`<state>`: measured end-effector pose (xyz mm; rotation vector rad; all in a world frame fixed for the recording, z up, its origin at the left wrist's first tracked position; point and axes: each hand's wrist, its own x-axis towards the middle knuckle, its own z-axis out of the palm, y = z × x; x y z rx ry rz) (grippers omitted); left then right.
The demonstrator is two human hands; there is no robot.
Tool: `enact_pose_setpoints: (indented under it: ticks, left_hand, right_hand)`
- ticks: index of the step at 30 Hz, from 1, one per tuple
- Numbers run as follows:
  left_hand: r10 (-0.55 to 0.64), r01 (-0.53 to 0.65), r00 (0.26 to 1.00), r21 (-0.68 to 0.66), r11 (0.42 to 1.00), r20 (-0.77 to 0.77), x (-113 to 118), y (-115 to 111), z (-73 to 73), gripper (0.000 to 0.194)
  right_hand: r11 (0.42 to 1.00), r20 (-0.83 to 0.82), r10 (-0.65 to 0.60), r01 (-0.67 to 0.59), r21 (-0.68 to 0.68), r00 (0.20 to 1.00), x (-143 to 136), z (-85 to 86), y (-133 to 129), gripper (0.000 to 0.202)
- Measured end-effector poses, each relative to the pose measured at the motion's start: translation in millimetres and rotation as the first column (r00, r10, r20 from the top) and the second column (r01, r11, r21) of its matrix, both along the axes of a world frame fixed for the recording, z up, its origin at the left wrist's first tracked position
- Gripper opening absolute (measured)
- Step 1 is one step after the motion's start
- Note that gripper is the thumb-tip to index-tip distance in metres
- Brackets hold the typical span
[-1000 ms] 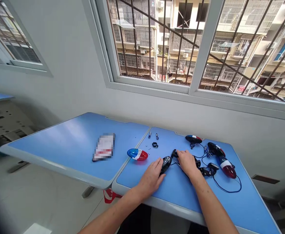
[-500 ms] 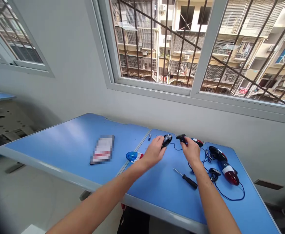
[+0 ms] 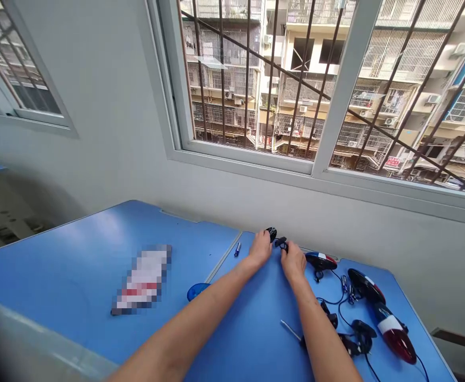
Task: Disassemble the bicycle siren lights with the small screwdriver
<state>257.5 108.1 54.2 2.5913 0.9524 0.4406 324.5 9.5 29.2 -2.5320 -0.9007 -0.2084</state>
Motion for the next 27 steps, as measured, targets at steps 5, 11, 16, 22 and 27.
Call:
enact_pose_setpoints:
  ticks: [5,11,16,22,27]
  left_hand:
    - [0.007,-0.009,0.997,-0.016,1.000,-0.075,9,9,-9.0,0.033]
    - [0.009,-0.014,0.991,-0.037,0.999,-0.135,9,12,-7.8,0.042]
    - [-0.008,0.002,0.987,-0.040,0.999,-0.162,5,12,-5.8,0.040]
    - [-0.009,0.002,0.984,-0.043,0.999,-0.178,2,13,-5.0,0.031]
    - [-0.019,0.011,0.982,-0.042,0.999,-0.187,-1,12,0.5,0.031]
  right_hand:
    - [0.994,0.023,0.056,-0.053,-0.093,0.998,-10,2.0,-3,0.025]
    - [0.978,0.042,0.060,-0.050,-0.204,0.997,-17,6.5,-8,0.026]
    - [0.951,0.034,0.099,-0.084,-0.299,0.995,-20,8.4,-13,0.023]
    - [0.927,0.025,0.142,-0.124,-0.354,0.990,-23,11.9,-14,0.021]
    - [0.921,0.031,0.148,-0.126,-0.367,0.989,-26,14.1,-14,0.024]
